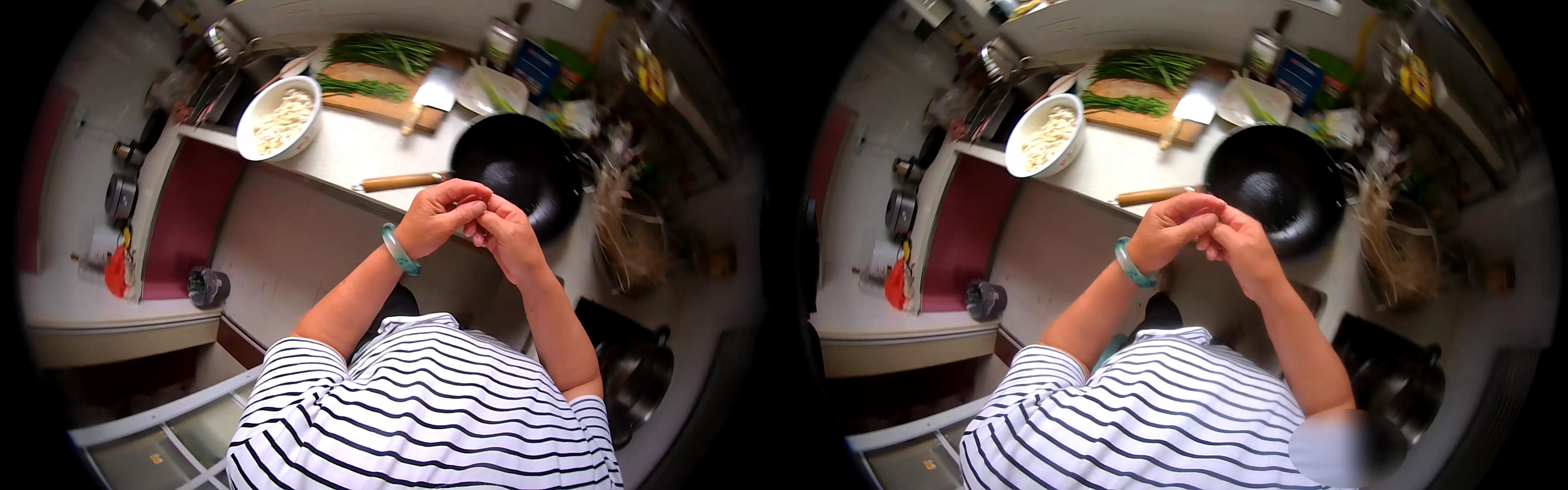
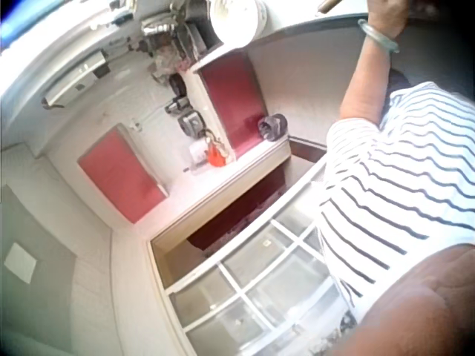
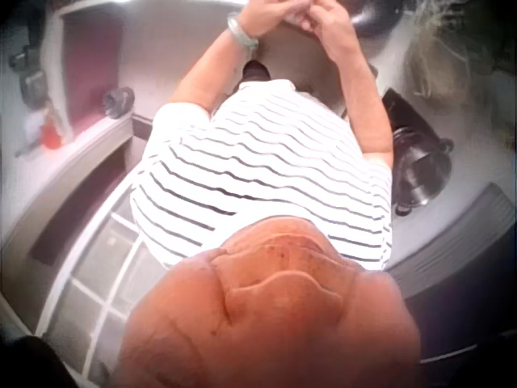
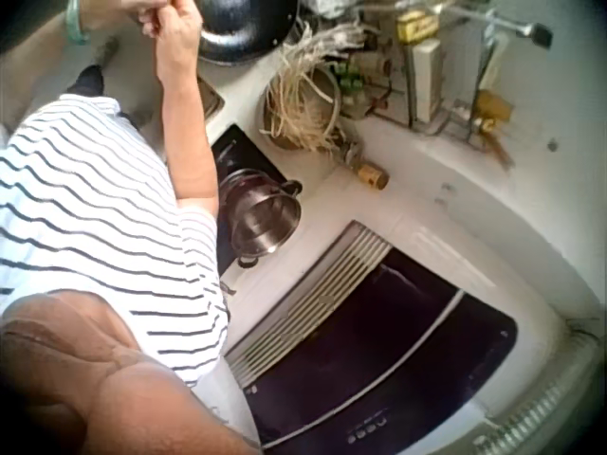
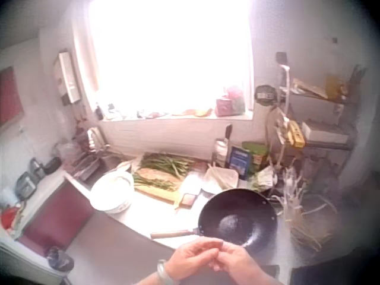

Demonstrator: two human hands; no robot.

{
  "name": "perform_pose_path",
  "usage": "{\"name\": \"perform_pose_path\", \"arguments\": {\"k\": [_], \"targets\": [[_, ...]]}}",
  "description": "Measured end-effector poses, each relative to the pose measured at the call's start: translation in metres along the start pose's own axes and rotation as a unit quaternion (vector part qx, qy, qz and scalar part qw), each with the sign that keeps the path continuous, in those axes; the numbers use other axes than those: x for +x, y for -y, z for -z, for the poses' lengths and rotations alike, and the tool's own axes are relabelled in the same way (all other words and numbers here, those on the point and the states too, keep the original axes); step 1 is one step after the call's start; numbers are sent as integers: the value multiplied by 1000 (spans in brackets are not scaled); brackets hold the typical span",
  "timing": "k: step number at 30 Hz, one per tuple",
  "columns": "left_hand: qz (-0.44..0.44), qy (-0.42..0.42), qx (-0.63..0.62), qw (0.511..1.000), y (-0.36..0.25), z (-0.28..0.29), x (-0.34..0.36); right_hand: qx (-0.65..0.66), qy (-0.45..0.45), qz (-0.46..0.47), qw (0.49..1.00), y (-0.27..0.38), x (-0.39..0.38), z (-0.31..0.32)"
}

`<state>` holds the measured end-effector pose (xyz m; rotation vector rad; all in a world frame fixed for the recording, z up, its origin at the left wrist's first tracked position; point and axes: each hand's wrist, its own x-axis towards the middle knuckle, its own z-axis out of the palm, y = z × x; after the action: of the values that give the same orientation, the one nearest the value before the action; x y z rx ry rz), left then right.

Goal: The person mixes a white dough-like substance in a bowl using chopsticks and their hands. They then pour hot water from a kettle into the bowl and continue mixing. The person adds long, thin noodles to a pot of boiling water on the stove and stirs them with a ladle.

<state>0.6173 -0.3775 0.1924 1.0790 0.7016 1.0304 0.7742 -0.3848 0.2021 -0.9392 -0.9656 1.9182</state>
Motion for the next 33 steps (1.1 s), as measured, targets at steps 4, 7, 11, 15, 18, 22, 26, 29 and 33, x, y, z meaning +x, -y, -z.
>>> {"name": "perform_pose_path", "arguments": {"k": [4,7,11,15,18,22,26,29,33], "targets": [[-90,-109,5,990,-17,79,1,-12,58,-24,998,-11,84,-52],[-127,-168,-2,978,-38,158,4,25,102,-28,994,-17,160,-107],[-163,-259,79,949,-80,267,12,-3,116,-50,992,-25,264,-181],[-135,-408,391,814,-91,391,10,101,119,-31,987,-35,358,-239],[-161,-431,489,741,-102,424,9,93,100,-47,990,-49,411,-260],[-208,-299,331,871,-104,393,36,170,96,-95,976,-73,450,-277],[-99,-370,544,747,-49,490,50,245,124,-139,952,-81,456,-288],[131,-474,585,645,-51,518,37,272,171,-86,943,-70,449,-287],[-104,-442,184,872,-82,458,66,158,120,0,980,-71,462,-286]]}}
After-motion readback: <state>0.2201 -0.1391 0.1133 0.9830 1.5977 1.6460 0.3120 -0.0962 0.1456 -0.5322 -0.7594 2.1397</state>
